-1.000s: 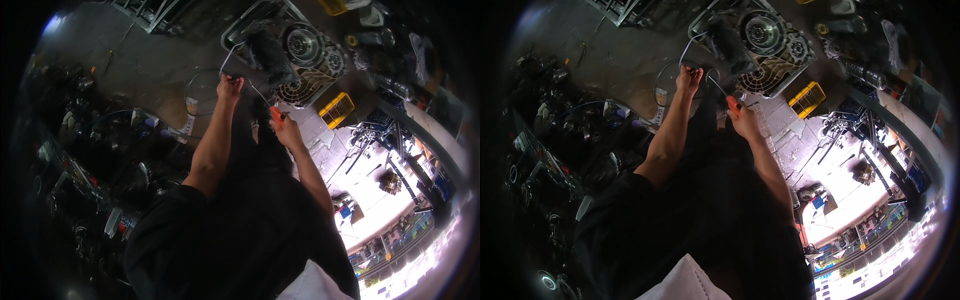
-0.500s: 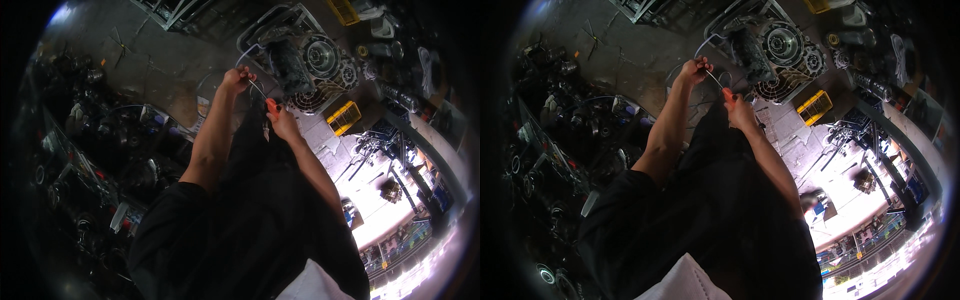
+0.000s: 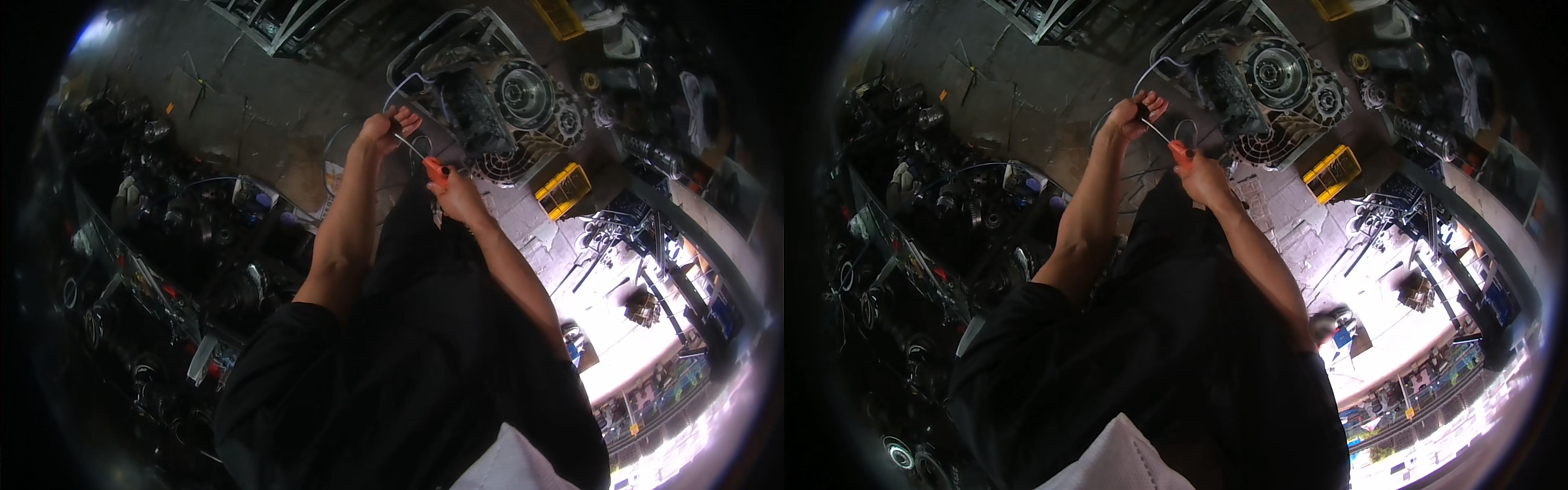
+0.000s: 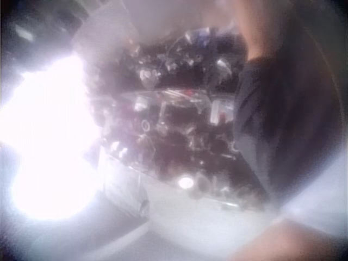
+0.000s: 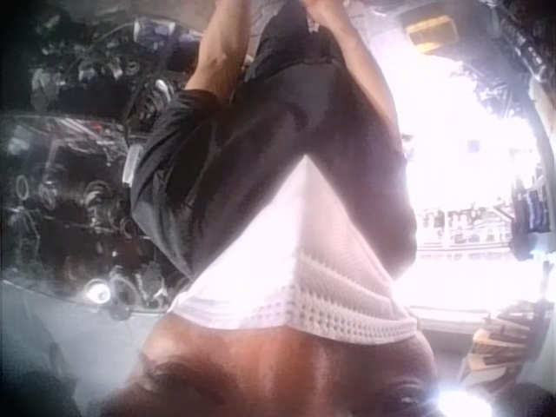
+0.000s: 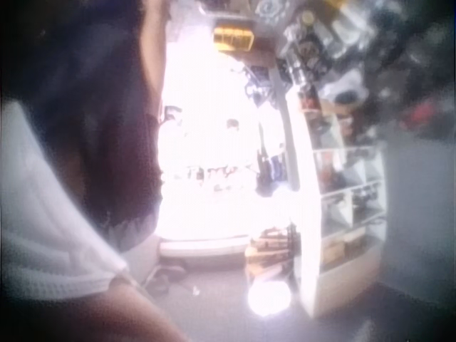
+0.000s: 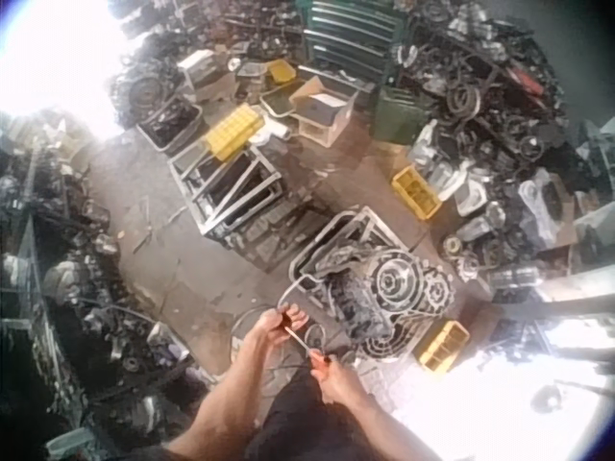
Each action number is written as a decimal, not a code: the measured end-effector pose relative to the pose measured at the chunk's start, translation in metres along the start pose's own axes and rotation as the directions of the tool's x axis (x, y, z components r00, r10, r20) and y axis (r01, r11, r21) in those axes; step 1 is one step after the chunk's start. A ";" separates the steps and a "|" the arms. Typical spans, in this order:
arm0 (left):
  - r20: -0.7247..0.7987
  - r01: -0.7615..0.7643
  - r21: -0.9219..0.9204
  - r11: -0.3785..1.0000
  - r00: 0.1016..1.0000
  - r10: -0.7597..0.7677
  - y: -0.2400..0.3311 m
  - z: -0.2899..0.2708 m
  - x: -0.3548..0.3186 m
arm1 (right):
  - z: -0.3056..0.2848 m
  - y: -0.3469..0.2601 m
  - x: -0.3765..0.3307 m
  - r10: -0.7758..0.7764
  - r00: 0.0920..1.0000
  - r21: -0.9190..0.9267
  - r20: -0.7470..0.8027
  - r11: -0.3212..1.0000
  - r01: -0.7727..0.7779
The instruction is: The person handles small engine parts and a flexible hose, moving between a parts cart and a workbench. They wash a component in a sink, then route and attach the hose to an engine block, adjusting its position with both hands.
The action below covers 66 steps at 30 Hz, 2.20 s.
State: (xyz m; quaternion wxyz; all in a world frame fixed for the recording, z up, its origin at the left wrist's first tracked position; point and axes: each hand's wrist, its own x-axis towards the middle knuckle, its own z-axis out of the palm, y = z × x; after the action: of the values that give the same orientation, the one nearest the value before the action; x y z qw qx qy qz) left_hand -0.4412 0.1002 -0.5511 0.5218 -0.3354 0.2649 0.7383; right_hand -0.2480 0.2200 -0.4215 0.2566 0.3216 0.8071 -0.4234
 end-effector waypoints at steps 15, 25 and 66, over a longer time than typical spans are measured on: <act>0.192 -0.048 0.021 0.999 0.980 0.043 0.009 0.045 -0.024 | -0.031 0.022 -0.002 0.060 0.980 0.070 0.191 0.995 -0.075; 0.078 -0.281 0.780 0.560 0.931 0.357 -0.005 0.044 -0.009 | -0.057 0.015 0.002 -0.017 0.979 0.219 0.203 0.975 -0.028; -0.578 -0.688 0.306 0.658 0.415 0.703 -0.271 -0.220 -0.338 | 0.138 -0.074 -0.155 -0.912 0.233 0.189 0.338 0.308 0.932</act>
State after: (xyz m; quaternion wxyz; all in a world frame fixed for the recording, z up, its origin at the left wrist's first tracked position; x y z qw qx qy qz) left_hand -0.0577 -0.1779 -0.4409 0.0448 -0.4246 0.5510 0.7170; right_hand -0.1800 0.0238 -0.3468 0.1190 -0.3115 0.7831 -0.5250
